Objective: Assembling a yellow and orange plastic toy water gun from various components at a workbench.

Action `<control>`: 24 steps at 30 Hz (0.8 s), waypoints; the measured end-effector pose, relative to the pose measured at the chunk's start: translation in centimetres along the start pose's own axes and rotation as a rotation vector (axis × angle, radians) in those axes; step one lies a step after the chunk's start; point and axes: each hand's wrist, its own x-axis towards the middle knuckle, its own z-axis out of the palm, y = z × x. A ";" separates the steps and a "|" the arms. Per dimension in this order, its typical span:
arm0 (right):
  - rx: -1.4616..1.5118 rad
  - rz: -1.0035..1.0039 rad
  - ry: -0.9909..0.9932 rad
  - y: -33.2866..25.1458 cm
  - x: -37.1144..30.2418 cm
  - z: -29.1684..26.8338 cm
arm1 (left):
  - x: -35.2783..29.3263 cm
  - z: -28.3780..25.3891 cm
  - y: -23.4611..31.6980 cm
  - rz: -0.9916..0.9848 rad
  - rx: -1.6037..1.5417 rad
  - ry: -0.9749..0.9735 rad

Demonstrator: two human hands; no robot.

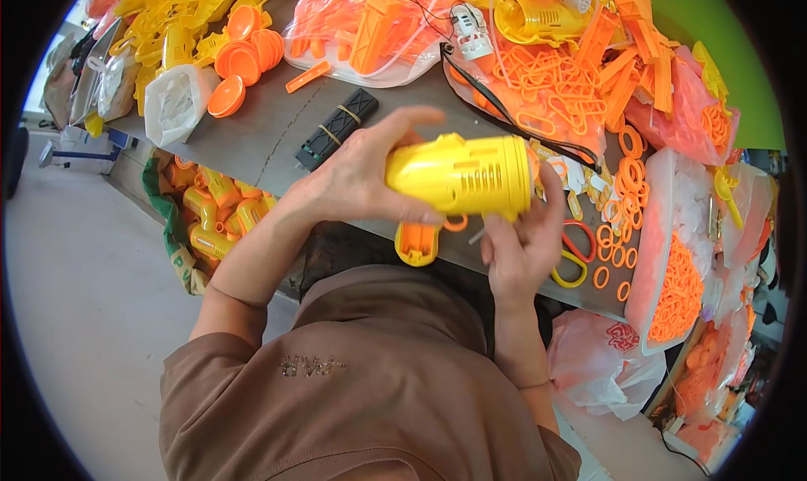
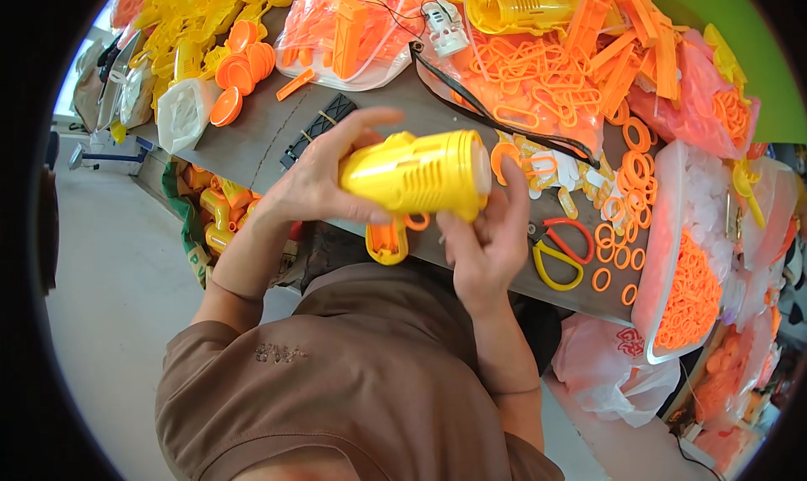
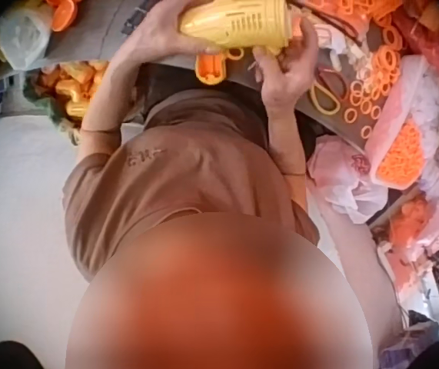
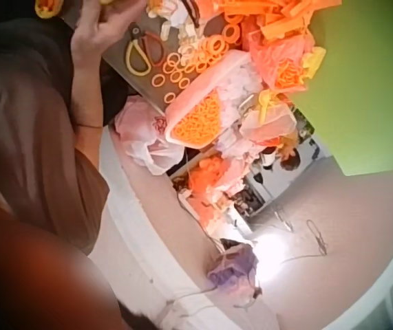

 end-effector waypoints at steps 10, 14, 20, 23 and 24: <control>-0.300 -0.265 -0.276 -4.7 -1.7 -3.4 | -2.4 1.4 3.0 0.533 0.286 -0.011; -0.521 -0.379 -0.550 -6.1 0.1 -2.9 | -3.0 1.8 3.5 0.628 0.497 0.045; -0.431 -0.533 -0.454 -5.0 -0.3 -2.0 | -2.9 2.0 4.0 0.736 0.599 0.011; -0.498 -0.605 -0.424 -4.9 -0.3 -2.0 | -2.5 1.4 3.9 0.750 0.627 -0.019; -0.549 -0.646 -0.401 -4.8 -0.2 -2.0 | -2.0 1.0 3.8 0.749 0.632 -0.019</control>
